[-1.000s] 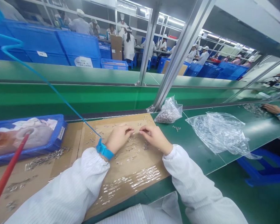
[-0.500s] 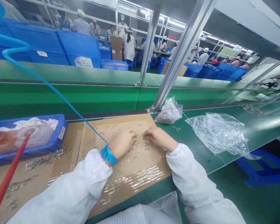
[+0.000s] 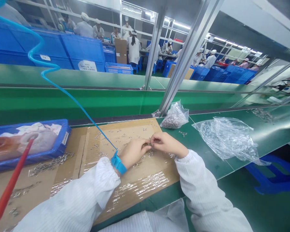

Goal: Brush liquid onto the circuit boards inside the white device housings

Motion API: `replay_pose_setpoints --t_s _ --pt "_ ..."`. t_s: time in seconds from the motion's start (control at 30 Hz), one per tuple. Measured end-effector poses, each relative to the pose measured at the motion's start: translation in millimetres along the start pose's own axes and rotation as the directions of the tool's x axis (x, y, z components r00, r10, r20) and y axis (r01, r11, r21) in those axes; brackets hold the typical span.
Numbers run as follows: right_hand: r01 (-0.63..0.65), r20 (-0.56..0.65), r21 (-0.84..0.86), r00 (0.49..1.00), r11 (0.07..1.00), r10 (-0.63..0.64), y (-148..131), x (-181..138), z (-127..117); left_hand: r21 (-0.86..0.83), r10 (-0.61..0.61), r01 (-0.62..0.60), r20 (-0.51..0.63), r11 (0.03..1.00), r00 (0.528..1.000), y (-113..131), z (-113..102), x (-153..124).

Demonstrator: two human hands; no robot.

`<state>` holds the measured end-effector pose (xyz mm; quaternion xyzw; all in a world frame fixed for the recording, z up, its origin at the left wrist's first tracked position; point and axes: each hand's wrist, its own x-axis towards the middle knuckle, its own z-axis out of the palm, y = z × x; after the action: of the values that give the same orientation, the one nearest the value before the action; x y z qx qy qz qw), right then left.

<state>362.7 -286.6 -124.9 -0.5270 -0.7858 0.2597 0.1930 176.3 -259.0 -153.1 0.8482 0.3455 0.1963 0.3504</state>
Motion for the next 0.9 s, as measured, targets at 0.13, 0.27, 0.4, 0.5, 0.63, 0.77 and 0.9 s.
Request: replay_pose_setpoints --t_s 0.13,0.27,0.4,0.5,0.63,0.77,0.9 --pt "0.016 -0.025 0.113 1.0 0.993 -0.013 -3 0 2 -0.435 -0.163 0.17 0.053 0.884 0.985 -1 0 2" --pt "0.025 -0.054 0.18 0.998 0.983 -0.016 -4 0 4 -0.784 -0.29 0.335 0.206 0.522 0.935 -3 2 2" --pt "0.041 -0.105 0.208 0.994 0.977 -0.02 -4 0 5 -0.892 -0.315 0.327 0.227 0.312 0.922 0 3 -1" --pt "0.051 -0.137 0.215 0.99 0.975 -0.021 -5 -1 6 -0.916 -0.334 0.339 0.257 0.215 0.907 4 1 -2" --pt "0.055 -0.158 0.211 0.987 0.976 -0.021 -6 0 6 -0.928 -0.377 0.341 0.266 0.148 0.887 7 -2 -1" --pt "0.052 -0.189 0.187 0.982 0.981 -0.016 -8 0 6 -0.924 -0.418 0.339 0.242 0.175 0.876 8 -3 -1" --pt "0.033 -0.24 0.162 0.971 0.986 0.007 -9 -1 6 -0.903 -0.447 0.295 0.134 0.312 0.884 6 -2 0"
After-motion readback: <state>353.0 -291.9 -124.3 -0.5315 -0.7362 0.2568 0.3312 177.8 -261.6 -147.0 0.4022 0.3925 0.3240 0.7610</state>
